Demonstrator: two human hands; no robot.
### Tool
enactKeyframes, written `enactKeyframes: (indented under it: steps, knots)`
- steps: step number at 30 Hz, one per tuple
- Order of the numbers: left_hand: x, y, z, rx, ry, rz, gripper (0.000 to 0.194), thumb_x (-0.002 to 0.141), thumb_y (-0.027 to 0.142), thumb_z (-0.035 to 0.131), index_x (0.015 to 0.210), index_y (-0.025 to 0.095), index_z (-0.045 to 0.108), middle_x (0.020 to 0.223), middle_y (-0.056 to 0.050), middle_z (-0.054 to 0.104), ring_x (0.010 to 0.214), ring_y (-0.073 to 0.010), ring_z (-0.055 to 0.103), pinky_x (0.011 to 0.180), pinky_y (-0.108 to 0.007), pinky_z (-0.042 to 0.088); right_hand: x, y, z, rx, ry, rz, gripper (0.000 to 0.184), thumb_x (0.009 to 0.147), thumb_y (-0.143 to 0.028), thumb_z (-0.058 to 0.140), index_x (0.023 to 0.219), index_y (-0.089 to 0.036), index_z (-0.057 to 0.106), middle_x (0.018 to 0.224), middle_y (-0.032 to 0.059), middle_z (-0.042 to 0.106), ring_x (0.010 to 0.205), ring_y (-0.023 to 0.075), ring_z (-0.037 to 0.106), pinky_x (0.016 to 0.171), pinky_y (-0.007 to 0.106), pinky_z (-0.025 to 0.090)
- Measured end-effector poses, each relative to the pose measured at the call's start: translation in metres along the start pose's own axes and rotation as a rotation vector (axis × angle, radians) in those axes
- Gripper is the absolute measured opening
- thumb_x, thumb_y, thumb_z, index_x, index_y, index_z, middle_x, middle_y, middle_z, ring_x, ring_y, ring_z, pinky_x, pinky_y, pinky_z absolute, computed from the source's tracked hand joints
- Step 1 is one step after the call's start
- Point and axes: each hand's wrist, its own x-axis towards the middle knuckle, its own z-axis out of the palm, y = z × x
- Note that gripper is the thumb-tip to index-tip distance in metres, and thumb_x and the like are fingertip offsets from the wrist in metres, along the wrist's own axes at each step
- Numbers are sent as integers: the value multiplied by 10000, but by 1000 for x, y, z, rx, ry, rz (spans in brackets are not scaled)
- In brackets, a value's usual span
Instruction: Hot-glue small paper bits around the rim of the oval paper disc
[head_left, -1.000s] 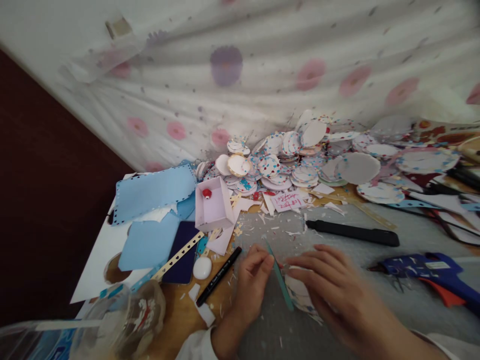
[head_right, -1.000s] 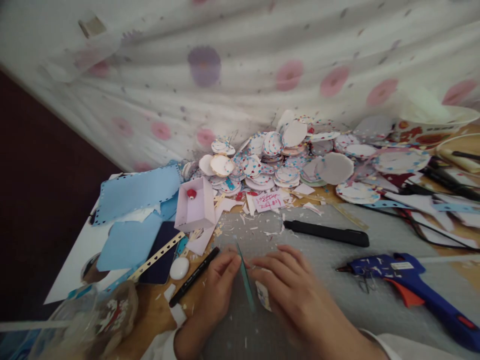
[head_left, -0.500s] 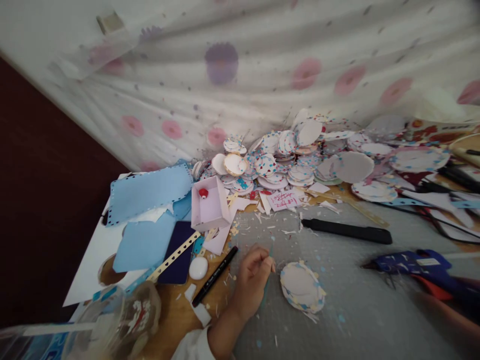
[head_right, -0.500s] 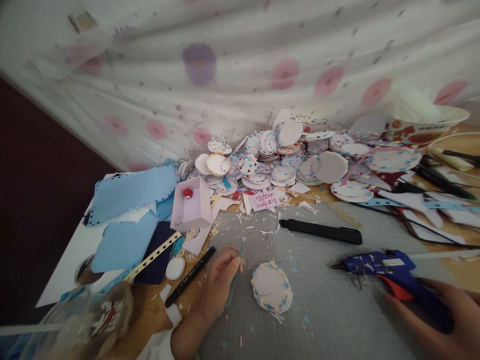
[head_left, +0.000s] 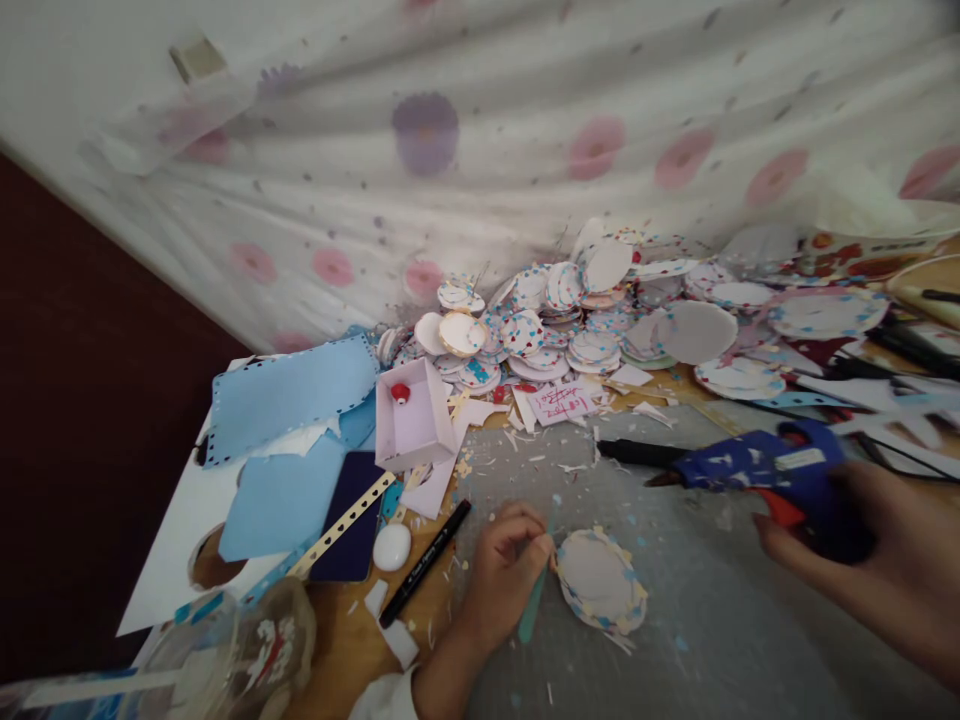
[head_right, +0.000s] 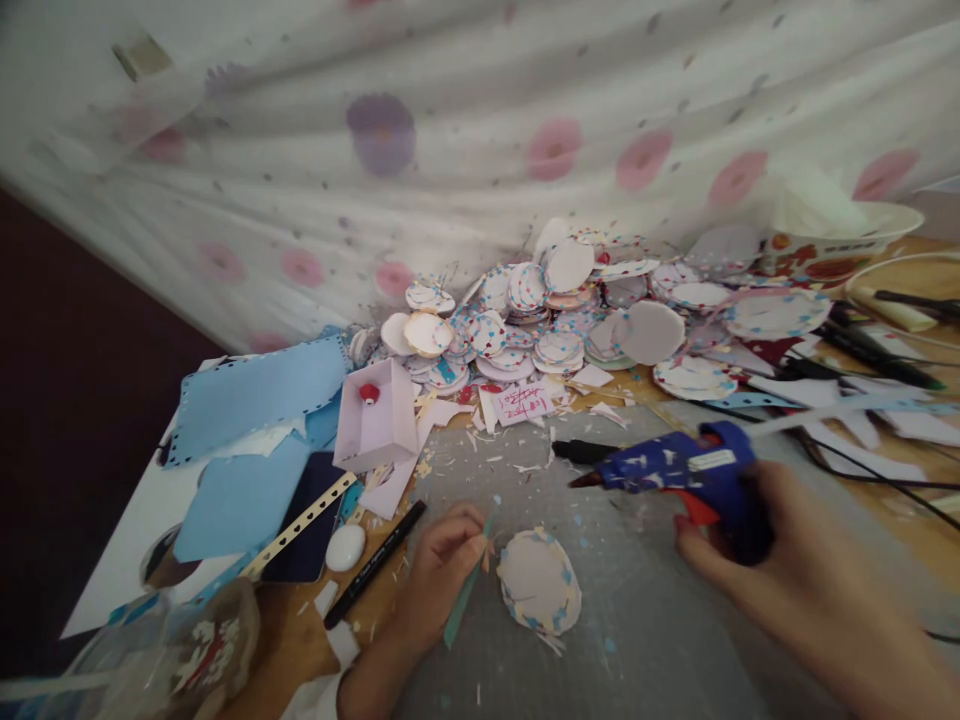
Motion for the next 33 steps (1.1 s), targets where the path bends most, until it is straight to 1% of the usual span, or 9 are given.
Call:
enactKeyframes:
  steps: [2,3,5,8,11,13,23,27,33]
  knots:
    - [0,0,-1,-10,-5,-1,307,852,270,620,559,190,571,730,-35,564,773,-196,544,775,-321,422,1,-16,23,-56,-74,-89,257,676,-302,806,775,-285,570,538,-33,540,403,131,468,355,271,360]
    - [0,0,-1,-15,-5,-3,303,849,264,622,559,190,572,724,-32,560,773,-195,542,777,-322,420,0,-20,34,-81,-100,-134,246,722,-333,767,826,-287,549,576,-30,553,431,136,489,382,266,393]
    - [0,0,-1,-24,-9,-10,300,845,251,619,556,189,572,718,-26,549,774,-192,539,783,-321,414,-7,-21,51,-116,-116,-196,302,760,-416,718,947,-277,526,660,-21,590,488,155,540,428,272,447]
    - [0,-2,-1,-37,-24,-11,293,843,241,611,558,187,569,710,-17,529,762,-185,526,791,-319,401,-20,-11,64,-193,-84,-198,426,768,-512,661,1059,-250,494,730,-13,613,521,183,575,448,298,473]
    - [0,-3,-1,-46,-38,-8,273,842,240,619,577,187,576,715,-16,532,756,-183,520,778,-317,393,-28,-2,65,-253,-30,-173,424,777,-540,638,1043,-254,474,711,-27,567,499,180,534,439,302,454]
    - [1,-3,-1,-45,-45,-12,274,846,239,622,581,187,578,722,-19,538,759,-186,524,769,-317,392,-30,1,63,-270,-26,-168,429,778,-557,635,1035,-259,464,718,-26,553,507,185,534,447,308,457]
    - [1,-1,-1,-24,-44,-7,331,865,258,632,550,187,561,697,-5,526,729,-172,512,810,-337,384,-31,-1,61,-383,-58,-203,443,825,-550,589,1093,-218,469,801,32,577,576,234,597,494,346,463]
    - [1,-2,-1,-20,-51,4,346,875,271,633,545,189,567,694,-9,531,739,-178,515,815,-341,386,-31,-3,61,-386,-77,-164,450,826,-582,568,1078,-224,462,781,29,574,555,227,573,496,351,456]
    - [0,-3,-2,-18,-55,0,322,870,249,624,557,187,582,710,-8,543,743,-175,521,841,-346,380,-33,-2,61,-396,-97,-138,531,842,-673,514,1103,-213,473,824,70,611,603,251,600,543,378,475]
